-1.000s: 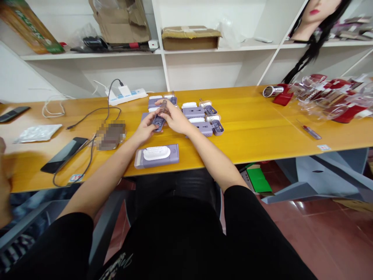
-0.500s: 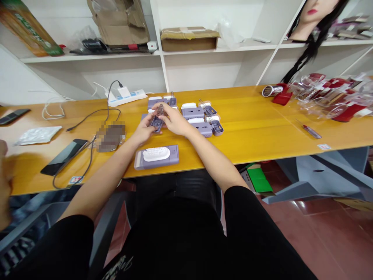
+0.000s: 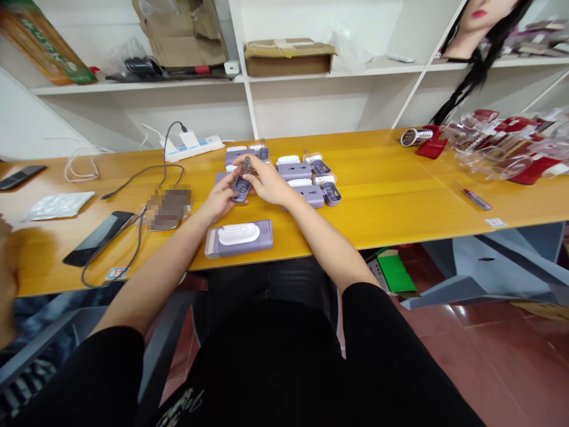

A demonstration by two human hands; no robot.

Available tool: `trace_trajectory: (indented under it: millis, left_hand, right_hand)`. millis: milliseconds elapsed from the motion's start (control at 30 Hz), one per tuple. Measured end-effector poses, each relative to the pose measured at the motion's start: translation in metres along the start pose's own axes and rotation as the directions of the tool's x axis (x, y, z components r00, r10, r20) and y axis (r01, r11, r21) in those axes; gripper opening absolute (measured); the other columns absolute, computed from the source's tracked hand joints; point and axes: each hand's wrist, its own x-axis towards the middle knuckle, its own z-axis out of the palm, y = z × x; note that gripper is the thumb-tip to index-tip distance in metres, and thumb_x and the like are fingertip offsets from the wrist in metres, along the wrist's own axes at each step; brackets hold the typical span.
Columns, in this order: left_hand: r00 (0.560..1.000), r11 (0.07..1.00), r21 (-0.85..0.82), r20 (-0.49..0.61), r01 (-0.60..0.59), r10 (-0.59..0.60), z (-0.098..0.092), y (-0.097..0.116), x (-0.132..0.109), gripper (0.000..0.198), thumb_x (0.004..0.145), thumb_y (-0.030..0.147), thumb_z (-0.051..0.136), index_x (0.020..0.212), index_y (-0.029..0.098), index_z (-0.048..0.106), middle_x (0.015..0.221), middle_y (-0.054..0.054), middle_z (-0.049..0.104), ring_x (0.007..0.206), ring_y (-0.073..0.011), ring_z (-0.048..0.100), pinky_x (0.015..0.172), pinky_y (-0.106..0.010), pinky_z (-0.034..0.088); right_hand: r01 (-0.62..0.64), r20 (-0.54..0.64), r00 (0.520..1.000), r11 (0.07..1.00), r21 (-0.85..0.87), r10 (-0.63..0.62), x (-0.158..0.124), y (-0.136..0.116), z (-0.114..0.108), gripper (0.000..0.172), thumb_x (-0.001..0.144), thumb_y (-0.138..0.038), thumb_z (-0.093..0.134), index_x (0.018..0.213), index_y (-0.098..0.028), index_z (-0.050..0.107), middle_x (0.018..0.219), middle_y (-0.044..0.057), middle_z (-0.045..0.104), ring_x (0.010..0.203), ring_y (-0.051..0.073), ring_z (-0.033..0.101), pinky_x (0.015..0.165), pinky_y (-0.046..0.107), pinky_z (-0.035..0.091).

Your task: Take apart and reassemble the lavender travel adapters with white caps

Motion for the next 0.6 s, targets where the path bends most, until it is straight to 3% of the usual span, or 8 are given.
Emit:
trace_trajectory:
  millis: [233, 600]
  left_hand:
    - [1.000, 0.999, -0.040, 0.009, 0.019, -0.019, 0.002, 0.006, -0.004, 0.097, 0.067, 0.015, 0.072, 0.162, 0.033, 0.067, 0.178, -0.010, 0.062, 0.125, -0.0344, 0.084, 0.079, -0.033, 0.071]
    - [1.000, 1.000, -0.005, 0.001, 0.013, -0.013, 0.003, 0.007, -0.004, 0.089, 0.073, 0.018, 0.072, 0.161, 0.033, 0.067, 0.171, -0.010, 0.067, 0.122, -0.0328, 0.086, 0.081, -0.035, 0.073]
  right_hand:
    - [-0.095, -0.005, 0.995, 0.980, 0.178, 0.097, 0.002, 0.011, 0.004, 0.043, 0.109, -0.043, 0.065, 0.147, -0.024, 0.056, 0.133, 0.014, 0.081, 0.125, 0.030, 0.080, 0.122, 0.056, 0.063]
    - [-0.102, -0.017, 0.994, 0.989, 0.108, 0.104, 0.001, 0.009, 0.003, 0.041, 0.108, -0.033, 0.061, 0.148, -0.024, 0.058, 0.133, 0.014, 0.080, 0.122, 0.030, 0.081, 0.121, 0.056, 0.064]
